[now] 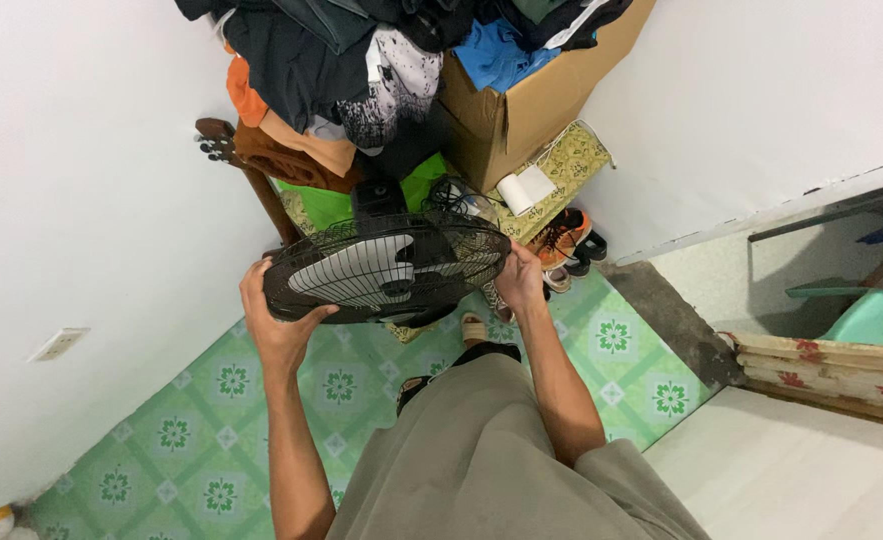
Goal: The person disassembles a table fan by removing the front grille, fan blades, and rear grille. They place each component on the floor and continue to remove the central hub and motor housing parts.
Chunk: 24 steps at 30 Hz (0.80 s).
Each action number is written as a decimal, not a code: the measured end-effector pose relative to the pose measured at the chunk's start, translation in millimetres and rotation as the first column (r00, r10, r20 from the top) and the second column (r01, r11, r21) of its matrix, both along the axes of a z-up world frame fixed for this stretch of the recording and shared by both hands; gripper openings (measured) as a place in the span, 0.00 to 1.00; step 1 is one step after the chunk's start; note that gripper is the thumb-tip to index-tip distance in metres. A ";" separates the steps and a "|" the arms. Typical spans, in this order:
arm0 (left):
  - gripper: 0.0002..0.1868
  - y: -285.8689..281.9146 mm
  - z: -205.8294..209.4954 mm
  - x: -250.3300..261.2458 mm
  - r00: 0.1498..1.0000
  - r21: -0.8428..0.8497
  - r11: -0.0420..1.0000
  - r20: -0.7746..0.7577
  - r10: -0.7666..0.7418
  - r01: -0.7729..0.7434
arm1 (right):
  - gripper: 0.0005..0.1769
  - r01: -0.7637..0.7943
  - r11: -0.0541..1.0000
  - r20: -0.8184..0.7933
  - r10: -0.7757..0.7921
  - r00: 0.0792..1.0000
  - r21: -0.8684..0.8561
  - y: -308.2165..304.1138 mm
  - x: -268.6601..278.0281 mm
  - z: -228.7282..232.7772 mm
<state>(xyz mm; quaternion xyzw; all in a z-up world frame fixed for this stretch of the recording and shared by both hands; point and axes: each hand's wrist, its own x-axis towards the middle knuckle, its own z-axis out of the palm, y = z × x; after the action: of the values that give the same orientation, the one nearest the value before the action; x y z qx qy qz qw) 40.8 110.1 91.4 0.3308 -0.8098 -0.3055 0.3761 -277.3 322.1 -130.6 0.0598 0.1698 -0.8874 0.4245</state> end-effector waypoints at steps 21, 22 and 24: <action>0.57 4.8 3.0 0.8 1.000 0.020 1.000 0.015 0.020 -0.021 | 0.50 0.077 0.865 -0.308 0.092 0.947 0.496 27.6 17.8 -13.4; 0.57 4.5 3.1 1.5 1.000 0.011 1.000 0.013 0.015 -0.015 | 0.54 0.069 0.871 -0.338 0.116 0.934 0.487 29.4 24.6 -7.0; 0.57 3.3 3.1 1.1 1.000 -0.009 1.000 0.004 0.001 -0.001 | 0.57 0.026 0.883 -0.389 0.179 0.904 0.469 31.5 36.4 8.2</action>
<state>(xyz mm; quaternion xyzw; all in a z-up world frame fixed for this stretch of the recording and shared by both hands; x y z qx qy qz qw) 41.9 113.4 94.5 0.3303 -0.8118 -0.3008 0.3761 -240.9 353.6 -122.4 -0.0403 0.4661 -0.7948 0.3866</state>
